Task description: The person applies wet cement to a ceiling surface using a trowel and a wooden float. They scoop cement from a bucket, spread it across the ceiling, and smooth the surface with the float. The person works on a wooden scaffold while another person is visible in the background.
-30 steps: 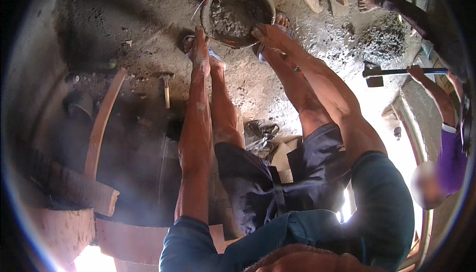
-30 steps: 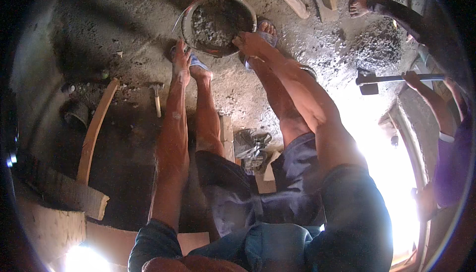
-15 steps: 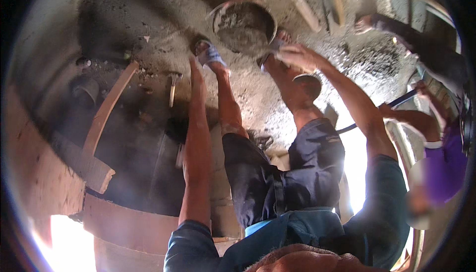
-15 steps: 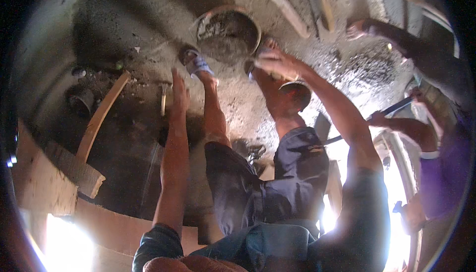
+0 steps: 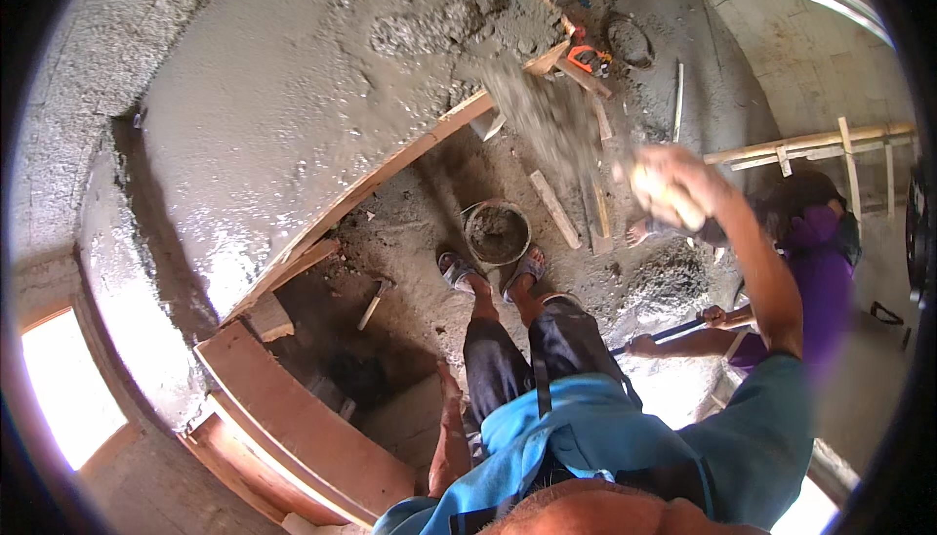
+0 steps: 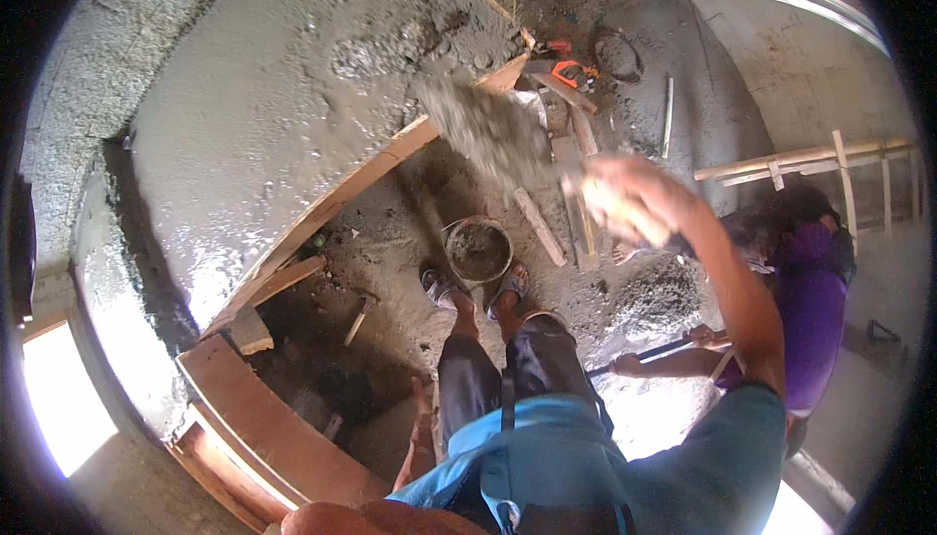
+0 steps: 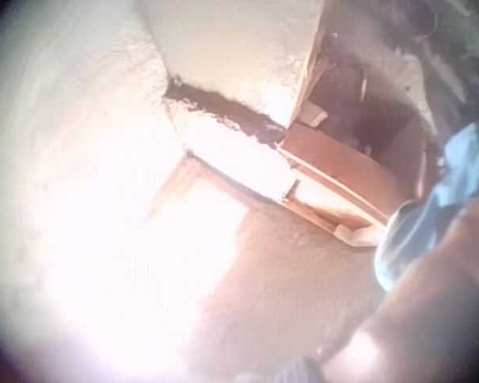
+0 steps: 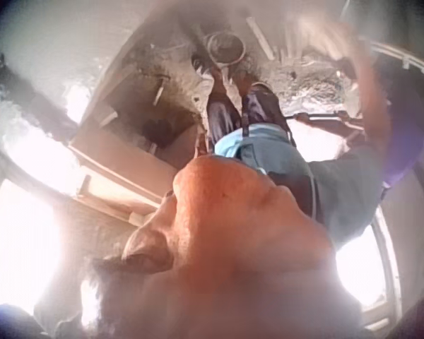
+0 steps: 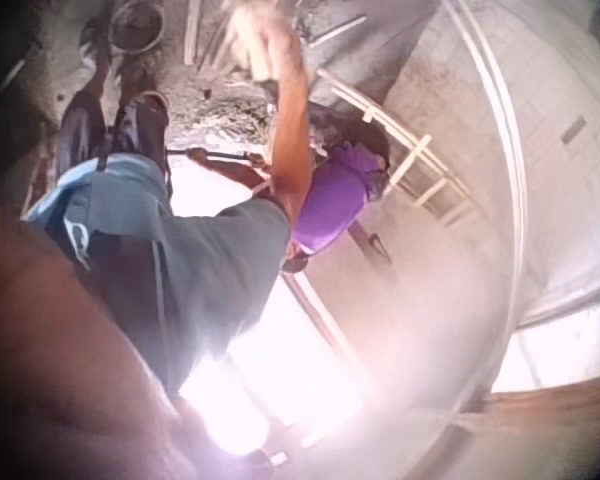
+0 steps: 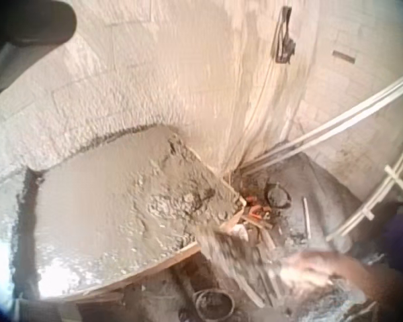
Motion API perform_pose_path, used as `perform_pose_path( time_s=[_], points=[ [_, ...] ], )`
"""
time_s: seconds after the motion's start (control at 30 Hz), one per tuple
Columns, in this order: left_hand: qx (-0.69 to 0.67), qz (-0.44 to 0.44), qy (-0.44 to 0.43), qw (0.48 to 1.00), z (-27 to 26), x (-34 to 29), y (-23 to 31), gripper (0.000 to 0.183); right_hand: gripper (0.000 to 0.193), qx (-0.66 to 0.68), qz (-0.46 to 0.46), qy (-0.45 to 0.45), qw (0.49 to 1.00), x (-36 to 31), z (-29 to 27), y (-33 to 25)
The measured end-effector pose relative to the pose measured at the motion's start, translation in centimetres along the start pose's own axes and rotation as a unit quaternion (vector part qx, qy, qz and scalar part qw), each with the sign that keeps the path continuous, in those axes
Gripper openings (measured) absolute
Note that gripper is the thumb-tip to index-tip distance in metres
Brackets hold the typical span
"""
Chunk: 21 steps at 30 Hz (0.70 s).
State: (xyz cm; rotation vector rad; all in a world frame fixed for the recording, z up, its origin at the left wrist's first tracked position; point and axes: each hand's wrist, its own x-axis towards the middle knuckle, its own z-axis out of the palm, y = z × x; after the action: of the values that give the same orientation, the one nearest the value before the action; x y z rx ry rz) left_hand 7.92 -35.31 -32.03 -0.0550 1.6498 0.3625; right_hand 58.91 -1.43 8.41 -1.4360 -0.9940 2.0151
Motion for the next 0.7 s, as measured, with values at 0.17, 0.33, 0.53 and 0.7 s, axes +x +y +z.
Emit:
perform_pose_path(
  time_s=[0.17, 0.33, 0.53, 0.7],
  points=[
    [-0.045, 0.002, -0.015, 0.999, -0.5, 1.4, 2.2, 0.107, 0.047, -0.374, -0.087, 0.165, 0.908, 8.4, 5.7, -12.7],
    [-0.124, 0.067, -0.015, 0.99, -0.6, -3.8, 9.3, 0.107, 0.044, -0.577, -0.204, 0.285, 0.738, 14.6, 7.4, -11.2],
    [-0.103, 0.101, 0.031, 0.989, -3.6, -5.3, 7.5, 0.094, 0.041, -0.22, -0.166, 0.351, 0.895, 8.1, 7.4, 0.4],
    [-0.023, 0.016, 0.056, 0.998, -3.3, -7.1, 3.2, 0.093, 0.04, 0.296, 0.12, 0.229, 0.92, 5.8, 7.7, 18.6]
  ],
)
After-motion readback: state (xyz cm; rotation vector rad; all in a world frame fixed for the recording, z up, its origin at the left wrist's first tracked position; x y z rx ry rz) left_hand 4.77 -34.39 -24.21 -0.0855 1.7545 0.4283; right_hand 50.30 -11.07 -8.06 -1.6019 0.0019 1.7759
